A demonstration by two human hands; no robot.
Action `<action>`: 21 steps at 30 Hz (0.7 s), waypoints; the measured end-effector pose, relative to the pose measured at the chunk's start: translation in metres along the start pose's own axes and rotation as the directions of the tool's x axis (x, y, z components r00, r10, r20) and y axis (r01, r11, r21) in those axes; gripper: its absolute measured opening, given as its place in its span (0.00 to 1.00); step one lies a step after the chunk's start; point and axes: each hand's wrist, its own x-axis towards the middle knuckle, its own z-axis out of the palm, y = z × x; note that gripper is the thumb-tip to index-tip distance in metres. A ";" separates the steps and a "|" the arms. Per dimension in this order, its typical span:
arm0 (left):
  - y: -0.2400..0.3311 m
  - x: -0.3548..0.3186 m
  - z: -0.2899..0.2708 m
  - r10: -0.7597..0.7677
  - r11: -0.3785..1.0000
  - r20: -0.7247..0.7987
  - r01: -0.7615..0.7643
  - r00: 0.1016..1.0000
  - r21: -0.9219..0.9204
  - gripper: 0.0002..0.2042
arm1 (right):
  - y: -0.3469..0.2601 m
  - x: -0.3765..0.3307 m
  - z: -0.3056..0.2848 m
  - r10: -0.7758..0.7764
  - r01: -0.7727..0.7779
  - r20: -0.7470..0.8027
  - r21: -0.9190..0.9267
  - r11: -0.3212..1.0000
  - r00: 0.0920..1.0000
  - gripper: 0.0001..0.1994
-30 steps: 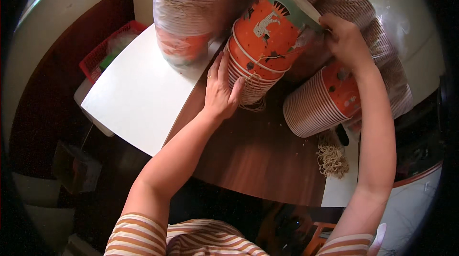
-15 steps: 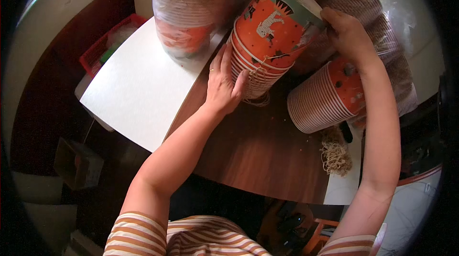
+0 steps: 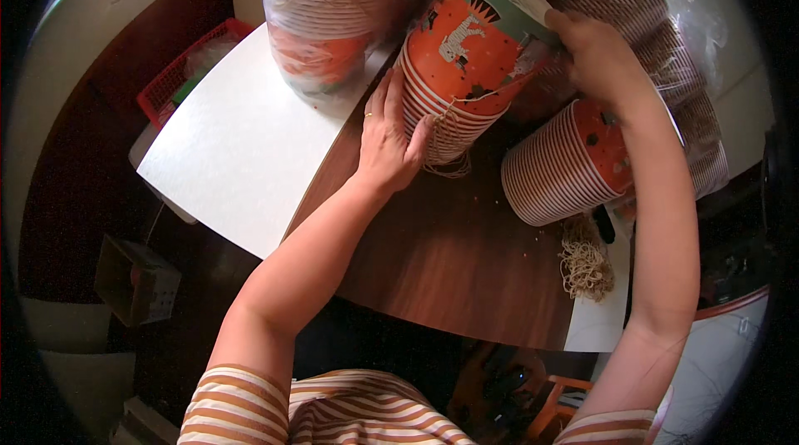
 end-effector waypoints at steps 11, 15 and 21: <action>0.001 -0.001 -0.001 -0.033 0.999 0.033 0.033 0.999 0.018 0.34 | -0.002 -0.002 0.008 0.000 0.000 -0.003 -0.012 1.000 1.000 0.23; 0.001 -0.001 -0.001 -0.042 0.999 0.041 0.043 0.998 -0.003 0.32 | -0.001 -0.006 0.012 -0.019 0.018 -0.042 -0.016 1.000 0.999 0.23; -0.004 -0.002 0.005 -0.009 1.000 0.018 0.009 1.000 0.001 0.31 | -0.006 -0.014 0.008 0.030 -0.029 -0.009 0.044 0.999 1.000 0.25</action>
